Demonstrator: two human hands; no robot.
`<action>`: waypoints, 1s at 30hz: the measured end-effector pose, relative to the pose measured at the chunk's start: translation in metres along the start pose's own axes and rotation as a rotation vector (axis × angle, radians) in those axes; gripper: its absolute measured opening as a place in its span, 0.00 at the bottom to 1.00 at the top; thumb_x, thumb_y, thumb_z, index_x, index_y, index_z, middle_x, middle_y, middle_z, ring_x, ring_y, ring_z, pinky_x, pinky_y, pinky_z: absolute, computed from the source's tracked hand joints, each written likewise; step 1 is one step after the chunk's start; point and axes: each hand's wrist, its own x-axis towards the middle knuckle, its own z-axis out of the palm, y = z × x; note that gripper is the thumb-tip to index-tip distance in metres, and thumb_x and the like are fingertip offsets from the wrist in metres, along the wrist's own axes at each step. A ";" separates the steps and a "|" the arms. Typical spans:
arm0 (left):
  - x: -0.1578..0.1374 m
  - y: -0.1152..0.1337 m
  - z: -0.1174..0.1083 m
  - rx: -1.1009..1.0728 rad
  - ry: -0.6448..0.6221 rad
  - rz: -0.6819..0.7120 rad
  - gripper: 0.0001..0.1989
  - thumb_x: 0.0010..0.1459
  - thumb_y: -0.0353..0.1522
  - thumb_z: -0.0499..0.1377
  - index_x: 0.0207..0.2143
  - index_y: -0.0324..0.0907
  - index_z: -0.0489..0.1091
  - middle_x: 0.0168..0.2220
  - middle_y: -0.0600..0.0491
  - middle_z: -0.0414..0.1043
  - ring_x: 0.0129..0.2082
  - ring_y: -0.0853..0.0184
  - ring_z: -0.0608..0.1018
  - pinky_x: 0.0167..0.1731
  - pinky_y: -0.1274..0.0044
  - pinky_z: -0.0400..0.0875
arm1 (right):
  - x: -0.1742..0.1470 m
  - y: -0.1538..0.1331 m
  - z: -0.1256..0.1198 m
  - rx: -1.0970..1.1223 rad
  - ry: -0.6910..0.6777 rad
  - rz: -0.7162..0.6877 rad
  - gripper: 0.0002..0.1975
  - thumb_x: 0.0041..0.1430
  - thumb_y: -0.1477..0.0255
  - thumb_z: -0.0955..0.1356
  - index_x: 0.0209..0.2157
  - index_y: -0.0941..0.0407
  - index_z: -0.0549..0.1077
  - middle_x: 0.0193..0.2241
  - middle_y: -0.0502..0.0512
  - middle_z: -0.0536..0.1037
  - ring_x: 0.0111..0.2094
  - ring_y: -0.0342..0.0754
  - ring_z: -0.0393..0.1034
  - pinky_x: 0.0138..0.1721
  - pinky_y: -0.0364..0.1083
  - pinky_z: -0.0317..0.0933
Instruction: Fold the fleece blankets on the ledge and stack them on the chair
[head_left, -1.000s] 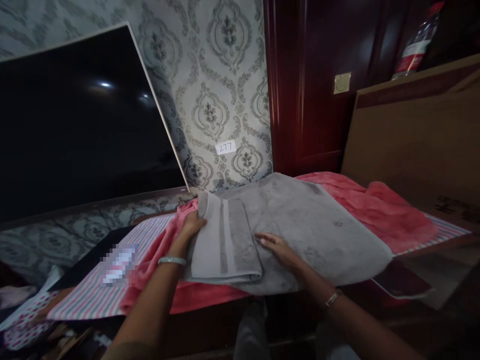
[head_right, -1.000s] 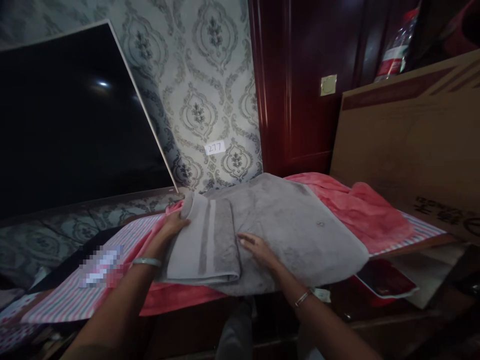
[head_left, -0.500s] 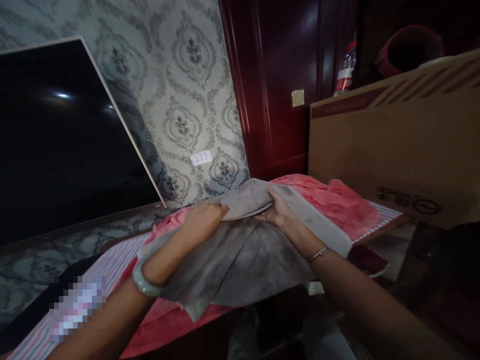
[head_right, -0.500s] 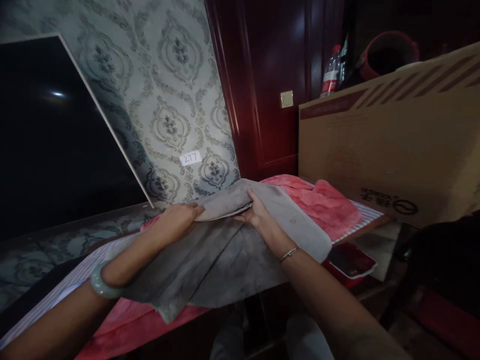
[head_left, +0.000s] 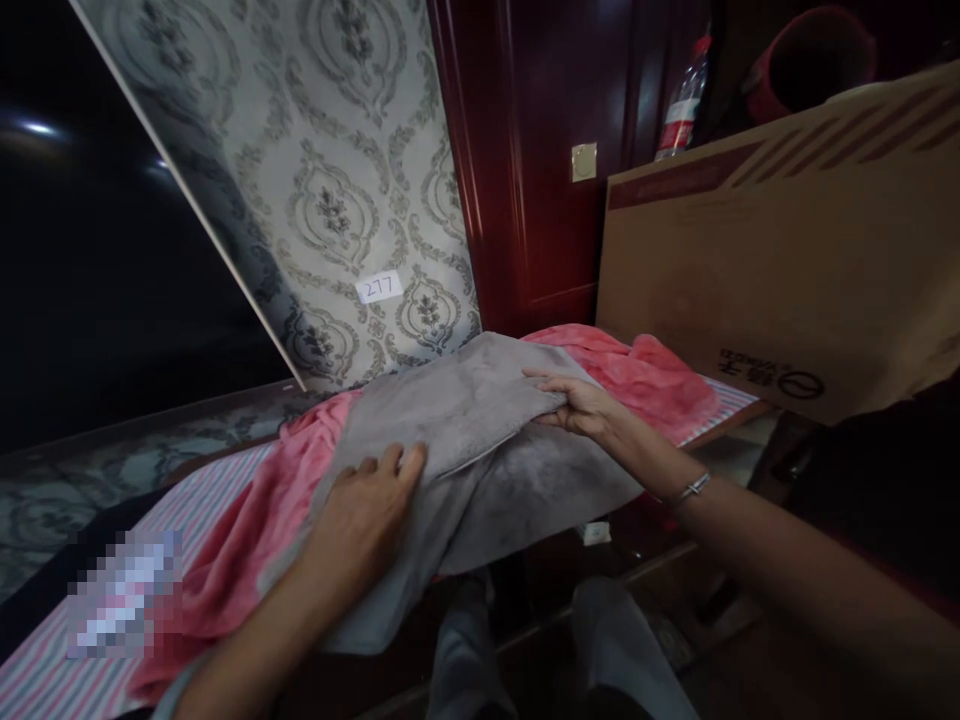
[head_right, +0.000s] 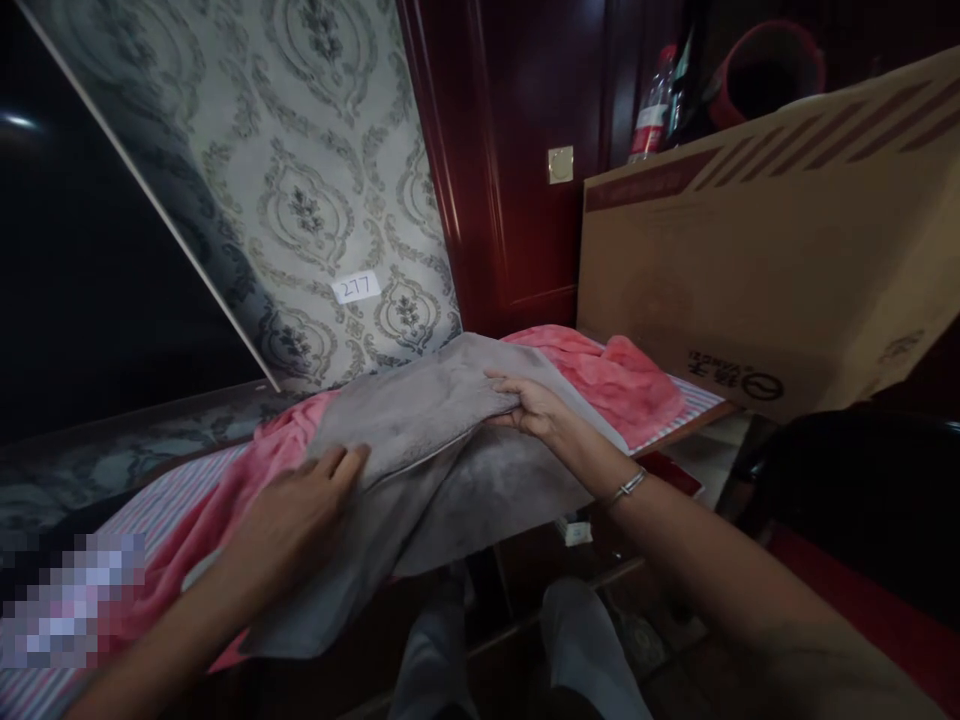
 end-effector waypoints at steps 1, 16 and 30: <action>-0.017 -0.008 0.010 -0.033 -0.010 -0.037 0.29 0.52 0.25 0.53 0.58 0.48 0.64 0.47 0.44 0.74 0.39 0.54 0.79 0.37 0.66 0.69 | -0.002 0.002 0.000 0.011 -0.002 0.004 0.21 0.53 0.85 0.66 0.47 0.55 0.74 0.36 0.52 0.79 0.30 0.43 0.75 0.35 0.45 0.76; 0.049 -0.086 -0.088 0.372 0.194 -0.208 0.12 0.63 0.38 0.54 0.42 0.38 0.66 0.39 0.48 0.71 0.42 0.57 0.76 0.48 0.67 0.65 | 0.042 -0.064 0.042 0.112 0.057 -0.365 0.22 0.60 0.79 0.65 0.56 0.52 0.68 0.37 0.48 0.78 0.37 0.42 0.75 0.39 0.45 0.74; -0.027 -0.023 0.128 -0.193 -0.195 0.091 0.21 0.54 0.24 0.55 0.50 0.43 0.72 0.52 0.43 0.73 0.52 0.56 0.72 0.52 0.63 0.66 | -0.014 0.098 -0.122 -0.143 0.296 0.089 0.21 0.49 0.76 0.70 0.47 0.50 0.74 0.45 0.54 0.81 0.35 0.49 0.76 0.31 0.44 0.72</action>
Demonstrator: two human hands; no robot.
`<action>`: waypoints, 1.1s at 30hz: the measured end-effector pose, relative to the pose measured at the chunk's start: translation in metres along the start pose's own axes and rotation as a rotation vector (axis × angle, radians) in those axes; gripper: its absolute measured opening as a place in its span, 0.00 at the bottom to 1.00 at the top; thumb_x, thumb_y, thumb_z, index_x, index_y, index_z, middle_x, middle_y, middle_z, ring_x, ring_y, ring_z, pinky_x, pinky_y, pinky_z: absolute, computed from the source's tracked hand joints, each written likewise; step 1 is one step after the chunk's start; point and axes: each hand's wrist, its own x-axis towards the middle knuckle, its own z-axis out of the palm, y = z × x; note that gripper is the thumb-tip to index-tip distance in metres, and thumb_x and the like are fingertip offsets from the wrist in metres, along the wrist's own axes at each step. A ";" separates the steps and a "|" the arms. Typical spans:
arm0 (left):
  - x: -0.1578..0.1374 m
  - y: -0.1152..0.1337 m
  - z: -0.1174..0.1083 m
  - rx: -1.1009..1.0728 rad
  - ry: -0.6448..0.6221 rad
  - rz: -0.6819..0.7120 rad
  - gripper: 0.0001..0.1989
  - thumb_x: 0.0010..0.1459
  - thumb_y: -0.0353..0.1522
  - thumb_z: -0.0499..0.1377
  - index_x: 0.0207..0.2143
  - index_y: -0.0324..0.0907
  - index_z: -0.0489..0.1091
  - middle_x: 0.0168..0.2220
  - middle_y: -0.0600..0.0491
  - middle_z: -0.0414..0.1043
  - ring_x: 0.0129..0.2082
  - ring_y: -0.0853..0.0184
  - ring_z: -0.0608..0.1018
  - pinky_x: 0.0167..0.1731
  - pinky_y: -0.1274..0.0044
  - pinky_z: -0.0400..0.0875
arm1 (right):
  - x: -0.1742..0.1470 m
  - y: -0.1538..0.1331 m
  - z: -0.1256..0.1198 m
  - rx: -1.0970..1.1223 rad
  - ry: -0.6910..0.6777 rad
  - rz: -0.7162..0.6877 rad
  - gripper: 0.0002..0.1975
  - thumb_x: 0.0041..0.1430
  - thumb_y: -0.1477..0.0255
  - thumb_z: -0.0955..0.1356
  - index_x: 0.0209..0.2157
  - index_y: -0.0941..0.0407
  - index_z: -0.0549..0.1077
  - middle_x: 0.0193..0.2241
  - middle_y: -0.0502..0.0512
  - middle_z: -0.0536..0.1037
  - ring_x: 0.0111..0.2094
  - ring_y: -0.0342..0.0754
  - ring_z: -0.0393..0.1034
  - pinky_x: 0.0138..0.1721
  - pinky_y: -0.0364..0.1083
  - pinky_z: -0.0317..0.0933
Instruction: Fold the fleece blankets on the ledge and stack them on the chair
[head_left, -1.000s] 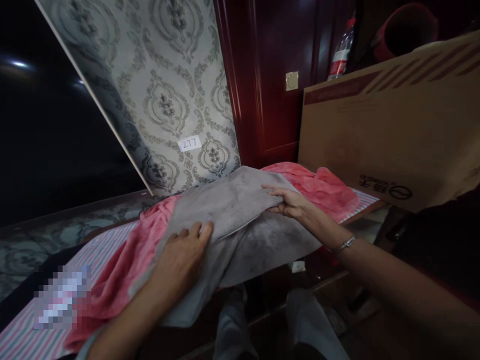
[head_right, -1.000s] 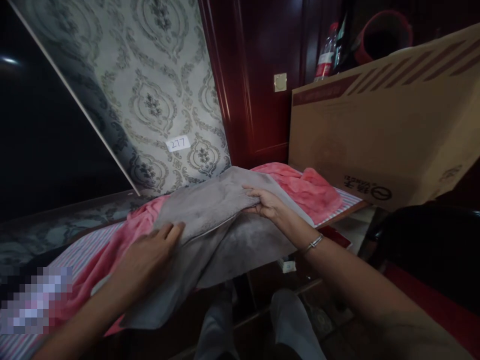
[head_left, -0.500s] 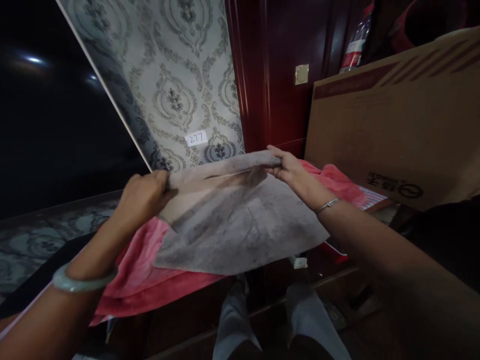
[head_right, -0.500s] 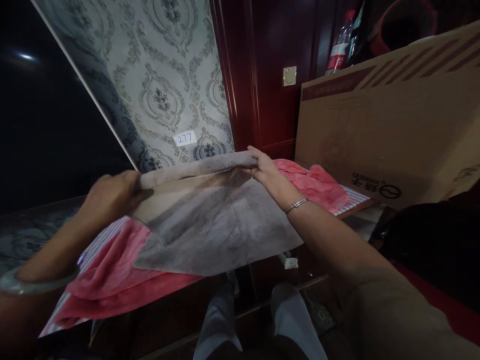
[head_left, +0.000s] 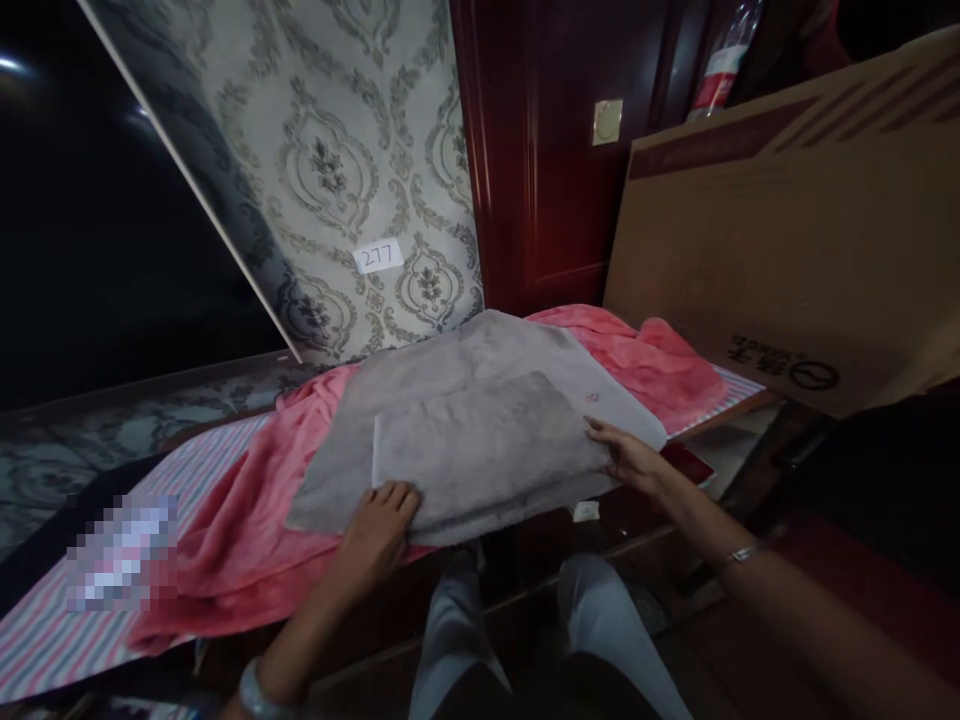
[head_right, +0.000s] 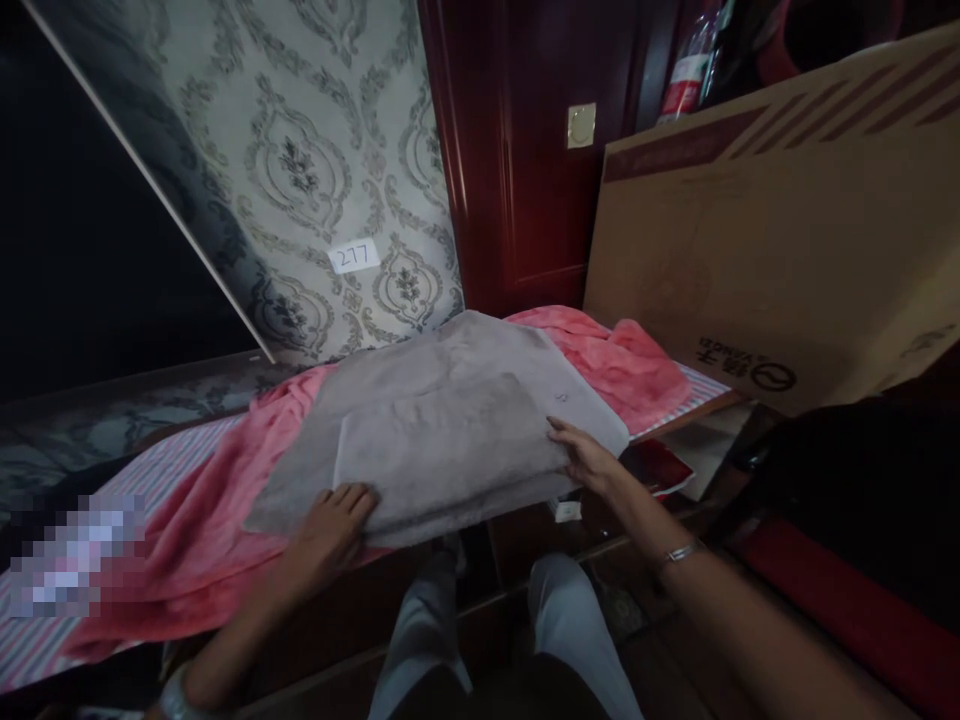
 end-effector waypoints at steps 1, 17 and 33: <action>-0.002 -0.006 0.002 -0.117 0.026 -0.010 0.21 0.53 0.26 0.57 0.50 0.44 0.72 0.54 0.43 0.72 0.54 0.55 0.72 0.54 0.63 0.65 | 0.003 0.001 -0.001 0.002 -0.003 0.004 0.18 0.51 0.74 0.70 0.46 0.50 0.75 0.43 0.54 0.81 0.36 0.50 0.77 0.32 0.46 0.73; 0.048 -0.065 -0.006 -1.330 0.259 -0.806 0.32 0.57 0.35 0.64 0.62 0.39 0.61 0.44 0.45 0.78 0.36 0.65 0.81 0.31 0.78 0.74 | 0.034 -0.030 0.007 -0.250 -0.065 -0.020 0.13 0.52 0.61 0.73 0.36 0.53 0.77 0.37 0.58 0.83 0.37 0.54 0.77 0.45 0.52 0.71; 0.071 -0.061 -0.033 -1.484 0.388 -0.766 0.13 0.48 0.32 0.69 0.38 0.37 0.75 0.25 0.51 0.77 0.24 0.63 0.80 0.26 0.75 0.75 | 0.038 -0.062 0.035 -0.495 -0.116 -0.405 0.44 0.44 0.69 0.73 0.65 0.52 0.64 0.66 0.56 0.64 0.62 0.58 0.63 0.63 0.56 0.57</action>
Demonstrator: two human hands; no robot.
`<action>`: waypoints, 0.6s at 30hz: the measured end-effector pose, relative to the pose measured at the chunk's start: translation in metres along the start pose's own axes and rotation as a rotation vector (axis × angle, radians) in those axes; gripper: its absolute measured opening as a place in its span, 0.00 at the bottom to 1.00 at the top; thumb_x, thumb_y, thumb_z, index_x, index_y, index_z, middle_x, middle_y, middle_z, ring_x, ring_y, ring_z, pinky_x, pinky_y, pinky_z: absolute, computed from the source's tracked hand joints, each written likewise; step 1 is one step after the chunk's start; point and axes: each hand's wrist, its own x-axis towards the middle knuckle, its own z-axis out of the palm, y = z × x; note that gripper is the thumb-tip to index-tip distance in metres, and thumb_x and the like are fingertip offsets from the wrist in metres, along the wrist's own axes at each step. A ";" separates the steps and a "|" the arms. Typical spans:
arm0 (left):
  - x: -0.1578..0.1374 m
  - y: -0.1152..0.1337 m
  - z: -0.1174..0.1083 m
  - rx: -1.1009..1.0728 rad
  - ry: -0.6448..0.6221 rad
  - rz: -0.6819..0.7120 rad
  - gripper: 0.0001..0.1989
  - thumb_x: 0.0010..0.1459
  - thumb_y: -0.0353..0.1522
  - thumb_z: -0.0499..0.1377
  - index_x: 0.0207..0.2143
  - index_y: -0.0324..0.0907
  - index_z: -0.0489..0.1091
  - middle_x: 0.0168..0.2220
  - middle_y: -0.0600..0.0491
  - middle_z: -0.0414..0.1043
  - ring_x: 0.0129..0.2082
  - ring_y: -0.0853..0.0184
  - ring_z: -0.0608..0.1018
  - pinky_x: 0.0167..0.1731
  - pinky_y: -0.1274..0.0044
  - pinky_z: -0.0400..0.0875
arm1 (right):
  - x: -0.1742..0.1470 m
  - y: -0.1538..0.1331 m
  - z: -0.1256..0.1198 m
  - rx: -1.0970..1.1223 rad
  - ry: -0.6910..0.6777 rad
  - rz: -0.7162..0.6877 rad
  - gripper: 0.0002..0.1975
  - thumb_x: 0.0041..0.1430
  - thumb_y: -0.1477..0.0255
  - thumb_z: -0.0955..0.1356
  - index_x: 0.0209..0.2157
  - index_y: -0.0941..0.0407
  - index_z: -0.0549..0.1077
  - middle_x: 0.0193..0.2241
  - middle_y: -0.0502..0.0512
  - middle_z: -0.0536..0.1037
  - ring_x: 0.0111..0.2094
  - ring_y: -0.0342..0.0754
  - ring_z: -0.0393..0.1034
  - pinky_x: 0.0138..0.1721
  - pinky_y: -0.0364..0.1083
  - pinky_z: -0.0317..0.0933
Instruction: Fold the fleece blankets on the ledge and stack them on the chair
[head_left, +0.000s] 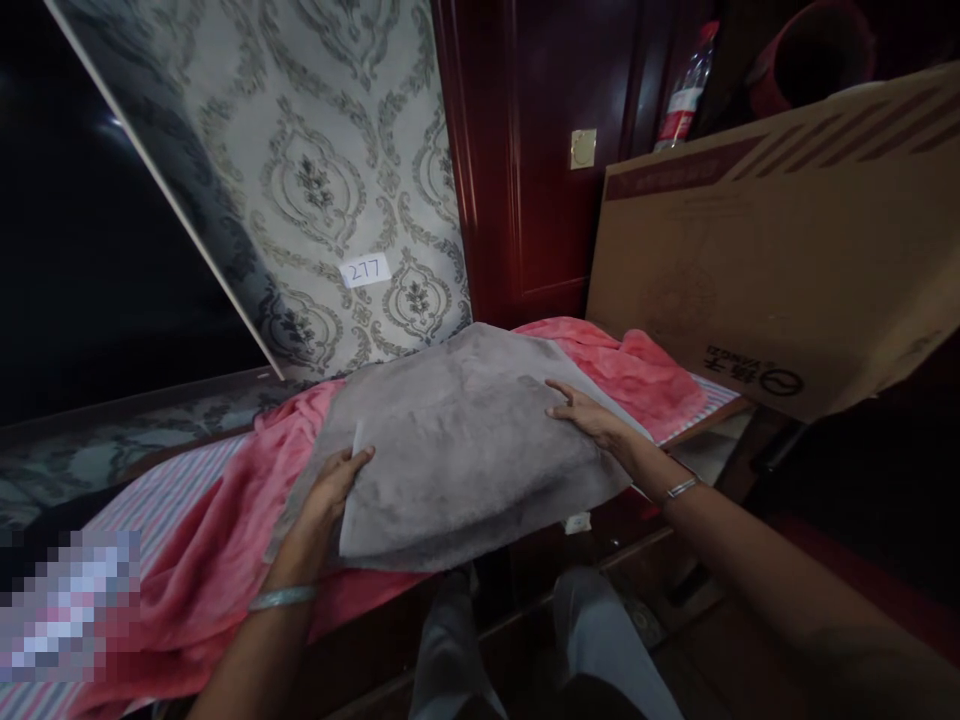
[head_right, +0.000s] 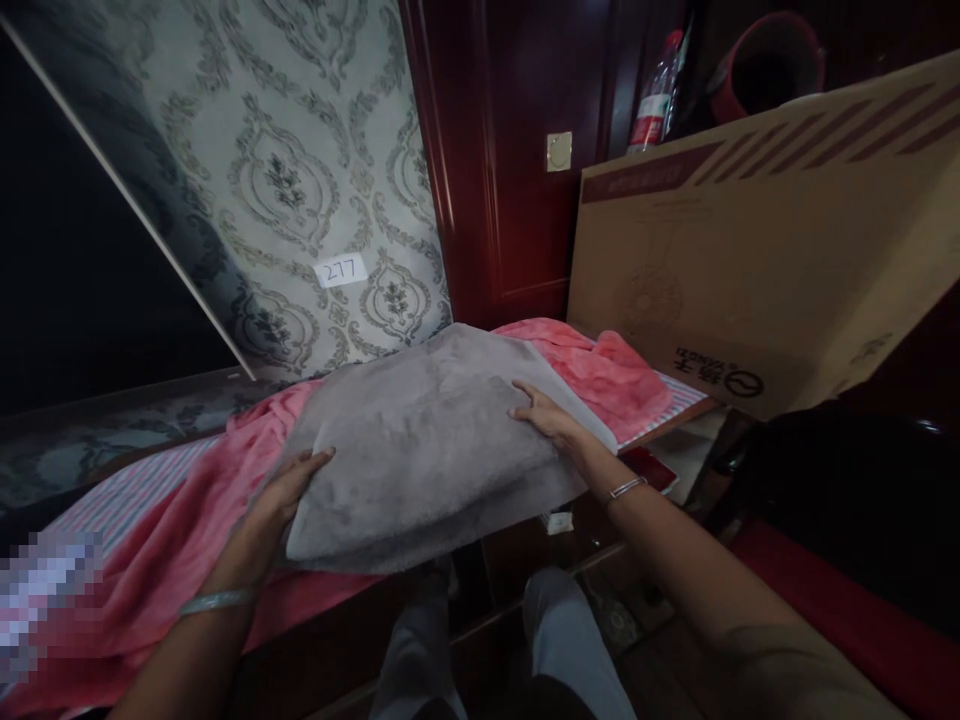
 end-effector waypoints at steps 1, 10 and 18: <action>0.001 0.004 -0.003 -0.012 -0.001 0.023 0.13 0.50 0.31 0.68 0.38 0.37 0.75 0.26 0.51 0.78 0.24 0.63 0.80 0.26 0.76 0.75 | 0.000 -0.005 0.001 -0.003 -0.008 -0.048 0.44 0.45 0.68 0.73 0.66 0.51 0.63 0.67 0.55 0.62 0.63 0.58 0.61 0.64 0.56 0.56; -0.004 -0.035 -0.025 0.293 -0.047 -0.007 0.09 0.57 0.33 0.62 0.36 0.35 0.75 0.30 0.45 0.80 0.28 0.61 0.82 0.28 0.73 0.77 | -0.011 0.033 0.020 0.080 -0.091 0.197 0.38 0.41 0.70 0.71 0.59 0.55 0.71 0.59 0.61 0.73 0.57 0.60 0.68 0.59 0.57 0.63; 0.022 0.011 -0.001 0.787 0.132 0.293 0.30 0.58 0.31 0.57 0.62 0.27 0.63 0.61 0.31 0.67 0.64 0.49 0.68 0.64 0.59 0.61 | 0.024 0.010 0.025 -0.592 0.045 0.026 0.37 0.56 0.69 0.69 0.67 0.59 0.62 0.59 0.66 0.72 0.59 0.60 0.67 0.61 0.57 0.59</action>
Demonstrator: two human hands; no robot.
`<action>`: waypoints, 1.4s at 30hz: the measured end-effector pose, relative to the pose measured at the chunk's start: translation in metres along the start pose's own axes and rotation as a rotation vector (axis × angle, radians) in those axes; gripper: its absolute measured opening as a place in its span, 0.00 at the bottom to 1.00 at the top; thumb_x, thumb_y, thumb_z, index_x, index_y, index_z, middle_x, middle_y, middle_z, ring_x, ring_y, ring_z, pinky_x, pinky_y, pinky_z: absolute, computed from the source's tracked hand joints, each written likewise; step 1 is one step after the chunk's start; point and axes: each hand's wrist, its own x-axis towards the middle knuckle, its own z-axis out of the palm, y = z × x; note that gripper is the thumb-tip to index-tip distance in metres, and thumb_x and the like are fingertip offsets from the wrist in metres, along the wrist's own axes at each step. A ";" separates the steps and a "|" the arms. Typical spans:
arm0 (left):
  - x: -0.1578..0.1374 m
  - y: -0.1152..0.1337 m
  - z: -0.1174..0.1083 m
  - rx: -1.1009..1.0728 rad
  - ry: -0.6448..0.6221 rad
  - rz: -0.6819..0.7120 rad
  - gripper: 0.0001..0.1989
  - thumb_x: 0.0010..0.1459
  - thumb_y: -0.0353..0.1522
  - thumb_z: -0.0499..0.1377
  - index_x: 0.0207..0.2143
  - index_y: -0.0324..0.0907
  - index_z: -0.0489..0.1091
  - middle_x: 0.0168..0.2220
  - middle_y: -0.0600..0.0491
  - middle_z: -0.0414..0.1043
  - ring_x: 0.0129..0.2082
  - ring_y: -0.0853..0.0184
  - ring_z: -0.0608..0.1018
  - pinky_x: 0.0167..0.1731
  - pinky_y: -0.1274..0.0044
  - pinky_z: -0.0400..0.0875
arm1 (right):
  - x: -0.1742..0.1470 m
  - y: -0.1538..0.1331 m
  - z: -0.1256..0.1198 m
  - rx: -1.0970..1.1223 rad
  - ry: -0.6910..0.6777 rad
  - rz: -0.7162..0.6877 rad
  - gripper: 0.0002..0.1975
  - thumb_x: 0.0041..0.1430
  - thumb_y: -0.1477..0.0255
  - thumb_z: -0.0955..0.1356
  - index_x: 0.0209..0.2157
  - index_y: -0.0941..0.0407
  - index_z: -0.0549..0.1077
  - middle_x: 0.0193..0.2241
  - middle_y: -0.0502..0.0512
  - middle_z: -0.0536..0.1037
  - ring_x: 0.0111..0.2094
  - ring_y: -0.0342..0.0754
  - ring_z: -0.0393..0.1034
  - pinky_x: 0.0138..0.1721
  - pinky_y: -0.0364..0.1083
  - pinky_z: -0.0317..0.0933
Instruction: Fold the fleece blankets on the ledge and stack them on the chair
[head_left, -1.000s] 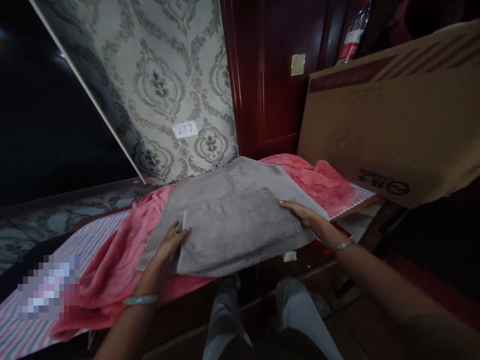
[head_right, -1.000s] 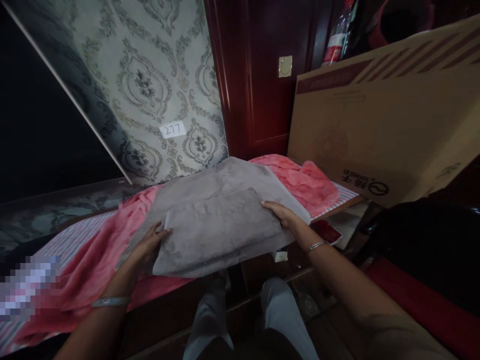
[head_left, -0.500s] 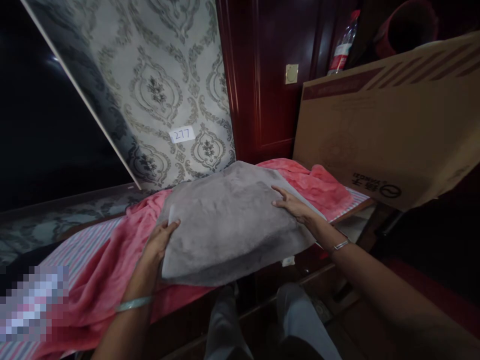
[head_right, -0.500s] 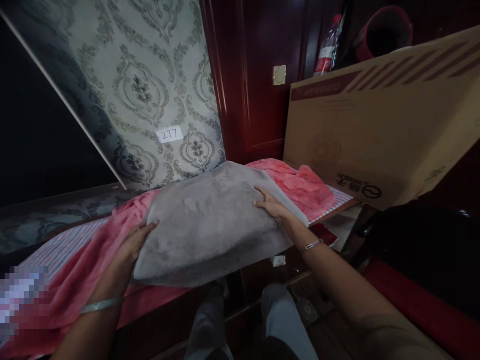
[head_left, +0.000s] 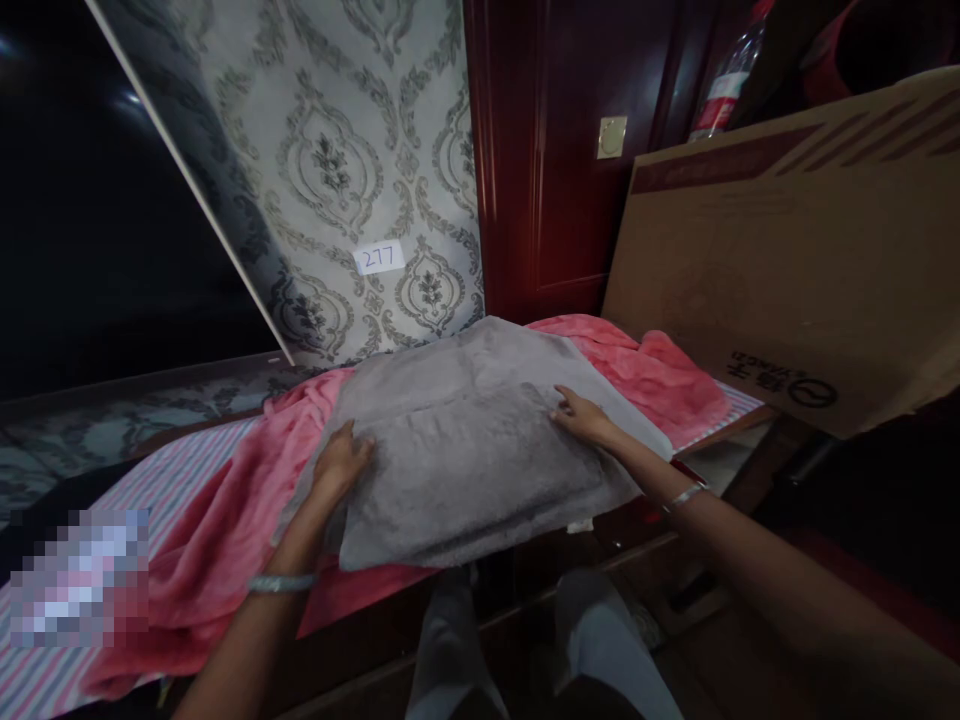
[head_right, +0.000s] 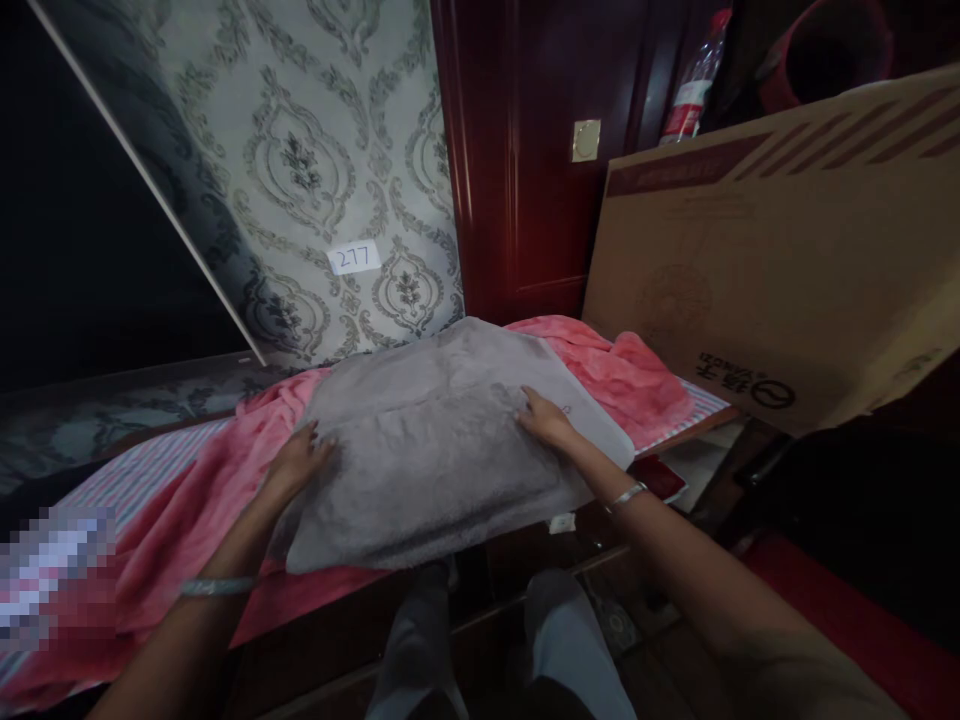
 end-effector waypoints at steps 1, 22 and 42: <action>0.007 0.015 0.004 0.029 0.007 0.054 0.32 0.58 0.31 0.56 0.64 0.26 0.60 0.65 0.32 0.62 0.67 0.51 0.63 0.66 0.60 0.56 | 0.008 -0.016 0.004 -0.105 0.022 -0.093 0.37 0.58 0.68 0.68 0.68 0.59 0.60 0.61 0.66 0.70 0.62 0.60 0.64 0.63 0.57 0.56; 0.001 0.038 0.110 0.631 -0.120 0.393 0.32 0.68 0.47 0.44 0.68 0.43 0.57 0.70 0.43 0.55 0.70 0.52 0.56 0.67 0.53 0.48 | 0.010 -0.049 0.102 -0.552 -0.049 -0.340 0.30 0.70 0.55 0.57 0.70 0.49 0.57 0.70 0.57 0.55 0.71 0.61 0.44 0.67 0.68 0.37; -0.013 -0.036 0.056 0.512 -0.023 0.060 0.35 0.68 0.44 0.44 0.70 0.32 0.49 0.70 0.27 0.46 0.68 0.49 0.61 0.64 0.63 0.59 | 0.007 -0.032 0.060 -0.404 -0.093 -0.205 0.34 0.64 0.64 0.67 0.69 0.54 0.58 0.71 0.62 0.53 0.71 0.58 0.46 0.68 0.59 0.42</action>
